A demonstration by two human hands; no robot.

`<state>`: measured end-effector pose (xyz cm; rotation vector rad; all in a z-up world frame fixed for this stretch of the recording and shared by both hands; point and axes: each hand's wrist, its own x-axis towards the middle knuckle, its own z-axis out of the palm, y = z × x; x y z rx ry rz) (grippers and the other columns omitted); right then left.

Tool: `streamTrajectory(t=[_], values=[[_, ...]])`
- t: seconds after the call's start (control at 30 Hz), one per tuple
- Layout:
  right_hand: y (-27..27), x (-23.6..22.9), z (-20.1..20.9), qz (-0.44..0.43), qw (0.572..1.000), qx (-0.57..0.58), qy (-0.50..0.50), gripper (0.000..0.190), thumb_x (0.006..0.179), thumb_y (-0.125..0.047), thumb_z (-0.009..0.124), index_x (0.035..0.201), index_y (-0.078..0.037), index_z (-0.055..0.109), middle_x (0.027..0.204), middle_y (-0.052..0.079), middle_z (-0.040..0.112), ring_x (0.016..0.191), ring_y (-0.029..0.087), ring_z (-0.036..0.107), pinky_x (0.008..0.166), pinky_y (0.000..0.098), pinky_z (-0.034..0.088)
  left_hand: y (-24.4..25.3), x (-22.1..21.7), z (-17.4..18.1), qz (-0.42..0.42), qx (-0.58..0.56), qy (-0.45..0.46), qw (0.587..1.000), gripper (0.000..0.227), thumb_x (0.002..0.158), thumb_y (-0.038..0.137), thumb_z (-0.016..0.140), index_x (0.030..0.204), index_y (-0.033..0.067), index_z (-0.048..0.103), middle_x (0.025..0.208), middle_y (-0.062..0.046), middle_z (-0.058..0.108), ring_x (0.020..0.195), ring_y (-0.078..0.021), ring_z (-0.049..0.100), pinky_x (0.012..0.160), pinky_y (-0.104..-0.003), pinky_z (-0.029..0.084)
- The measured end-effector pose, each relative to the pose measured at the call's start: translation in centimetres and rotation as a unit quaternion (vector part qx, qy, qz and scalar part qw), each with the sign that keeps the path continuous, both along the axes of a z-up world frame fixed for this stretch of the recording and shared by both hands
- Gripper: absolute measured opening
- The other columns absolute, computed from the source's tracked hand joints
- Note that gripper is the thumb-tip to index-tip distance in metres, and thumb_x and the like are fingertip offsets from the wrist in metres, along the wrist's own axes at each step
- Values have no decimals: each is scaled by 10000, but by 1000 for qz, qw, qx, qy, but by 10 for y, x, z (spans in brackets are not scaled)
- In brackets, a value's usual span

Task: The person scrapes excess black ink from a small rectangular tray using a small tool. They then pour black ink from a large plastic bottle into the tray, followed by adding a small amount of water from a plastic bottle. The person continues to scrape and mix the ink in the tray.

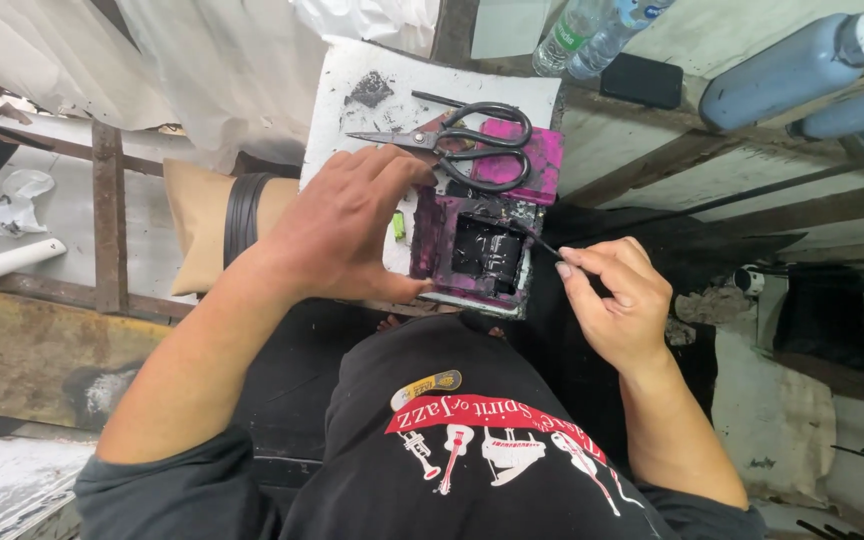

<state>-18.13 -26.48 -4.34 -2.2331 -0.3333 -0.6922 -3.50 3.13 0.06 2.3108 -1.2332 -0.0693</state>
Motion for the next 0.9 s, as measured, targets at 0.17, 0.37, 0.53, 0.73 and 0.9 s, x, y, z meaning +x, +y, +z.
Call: streamTrajectory(t=[0.17, 0.37, 0.53, 0.73, 0.9], values=[[-1, 2, 2, 5, 1000, 2, 13, 130, 906, 58, 761, 1011, -4, 802, 840, 121, 692, 731, 277, 630, 671, 362, 501, 13, -5, 2, 13, -35, -37, 999, 946, 526, 554, 943, 1265, 83, 586, 1085, -93, 655, 963, -261, 650, 797, -362, 474], [-7, 3, -7, 1, 998, -55, 10, 139, 901, 55, 757, 990, -39, 806, 832, 85, 665, 749, 259, 603, 707, 356, 485, 30, -8, 0, 40, -92, -14, 995, 900, 538, 486, 943, 1259, 64, 611, 1111, -94, 675, 938, -259, 659, 791, -359, 470], [12, -7, 9, 0, 989, -148, 18, 156, 868, 100, 752, 951, -33, 753, 805, 56, 627, 735, 220, 544, 676, 353, 365, 42, -9, -3, 21, -94, 21, 995, 824, 698, 521, 841, 1311, 73, 524, 1232, -97, 596, 1082, -280, 571, 994, -430, 399], [50, -25, 6, 11, 979, -204, -5, 111, 874, 103, 730, 913, 7, 691, 749, 71, 557, 659, 249, 488, 644, 378, 401, 46, -11, -11, 36, -102, 26, 994, 807, 701, 491, 853, 1295, 59, 518, 1251, -104, 591, 1103, -278, 576, 1001, -427, 388], [51, -38, 2, 18, 976, -214, 30, 135, 834, 110, 724, 902, -3, 691, 715, 59, 547, 647, 241, 462, 613, 369, 362, 50, -9, -22, 28, -104, 23, 994, 817, 722, 532, 826, 1297, 41, 517, 1243, -112, 586, 1069, -270, 569, 976, -430, 393]])
